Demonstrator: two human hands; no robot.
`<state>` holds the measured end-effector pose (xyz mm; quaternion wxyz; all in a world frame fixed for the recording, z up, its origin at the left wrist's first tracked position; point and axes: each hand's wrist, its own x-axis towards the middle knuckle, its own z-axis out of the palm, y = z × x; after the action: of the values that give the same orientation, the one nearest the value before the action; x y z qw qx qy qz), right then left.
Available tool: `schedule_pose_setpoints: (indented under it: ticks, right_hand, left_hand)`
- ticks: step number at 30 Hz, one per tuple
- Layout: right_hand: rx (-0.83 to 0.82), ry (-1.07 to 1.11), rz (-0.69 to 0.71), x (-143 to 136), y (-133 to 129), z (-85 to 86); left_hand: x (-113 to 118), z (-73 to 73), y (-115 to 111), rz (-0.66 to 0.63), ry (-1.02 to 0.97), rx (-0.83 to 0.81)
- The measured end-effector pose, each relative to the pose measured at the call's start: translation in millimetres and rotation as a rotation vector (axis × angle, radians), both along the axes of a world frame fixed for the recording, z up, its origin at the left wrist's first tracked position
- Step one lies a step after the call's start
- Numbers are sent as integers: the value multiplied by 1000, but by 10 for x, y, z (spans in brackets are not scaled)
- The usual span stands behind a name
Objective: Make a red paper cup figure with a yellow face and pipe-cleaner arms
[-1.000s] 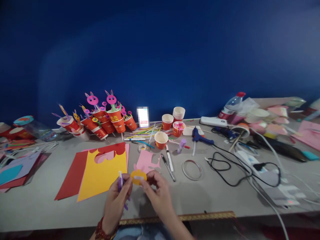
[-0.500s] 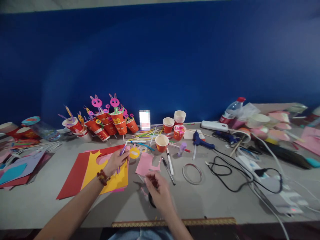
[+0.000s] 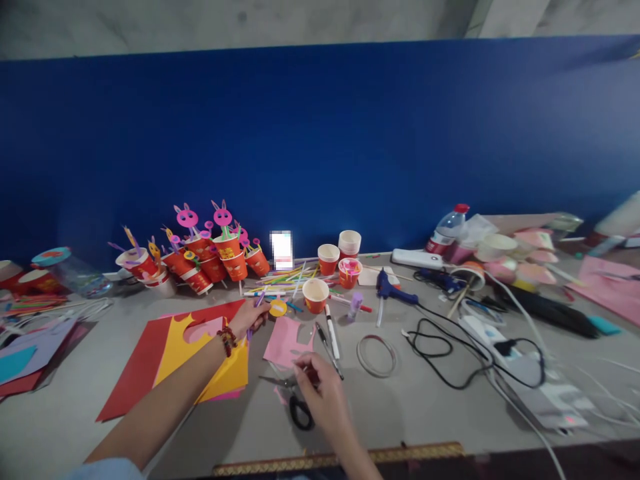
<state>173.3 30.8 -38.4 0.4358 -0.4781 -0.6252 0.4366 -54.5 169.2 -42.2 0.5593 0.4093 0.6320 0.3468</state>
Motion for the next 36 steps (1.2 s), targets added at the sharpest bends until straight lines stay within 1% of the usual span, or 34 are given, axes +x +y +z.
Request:
schedule_pose_setpoints:
  ticks: [2, 4, 7, 9, 11, 14, 15, 17, 19, 20, 22, 24, 26, 28, 30, 32, 34, 36]
  right_hand:
    - [2, 13, -5, 1, 10, -10]
    - [8, 20, -12, 1, 19, -14]
    - [29, 29, -41, 1, 31, -5]
    - [44, 47, -53, -11, 45, 23]
    - [54, 68, -45, -47, 73, 83]
    - [69, 117, -16, -164, 146, 221]
    - [62, 143, 15, -216, 173, 264]
    - [2, 191, 138, -323, 217, 320]
    - [-64, 220, 239, -407, 235, 327]
    - [-77, 223, 258, -432, 235, 316]
    - [-56, 216, 237, -441, 231, 285]
    - [-34, 218, 183, -413, 235, 266]
    - [-56, 221, 131, -378, 247, 275]
    - [-63, 206, 130, -358, 258, 307]
    - [-52, 181, 146, -352, 263, 341]
    - [-40, 157, 141, -348, 264, 348]
    - [-48, 157, 97, -337, 264, 309]
    - [-88, 192, 31, -322, 261, 224]
  left_hand:
    - [-14, 5, -40, 29, -22, 39]
    - [-41, 47, -90, 58, -63, 97]
    - [-103, 195, -194, 58, -160, 177]
    - [-127, 323, -309, -4, -241, 187]
    - [-103, 432, -475, -117, -322, 147]
    - [50, 509, -797, -268, -401, 77]
    - [122, 511, -910, -320, -415, 53]
    - [269, 493, -1113, -419, -427, 2]
    - [375, 462, -1261, -490, -419, -30]
    - [401, 446, -1310, -513, -410, -33]
    - [397, 415, -1371, -485, -376, 13]
    - [344, 384, -1406, -417, -331, 85]
    - [293, 350, -1439, -377, -302, 132]
    - [282, 314, -1471, -401, -311, 137]
    - [312, 278, -1499, -459, -347, 123]
    - [353, 245, -1518, -482, -380, 120]
    - [380, 214, -1537, -476, -402, 125]
    - [387, 186, -1567, -476, -403, 132]
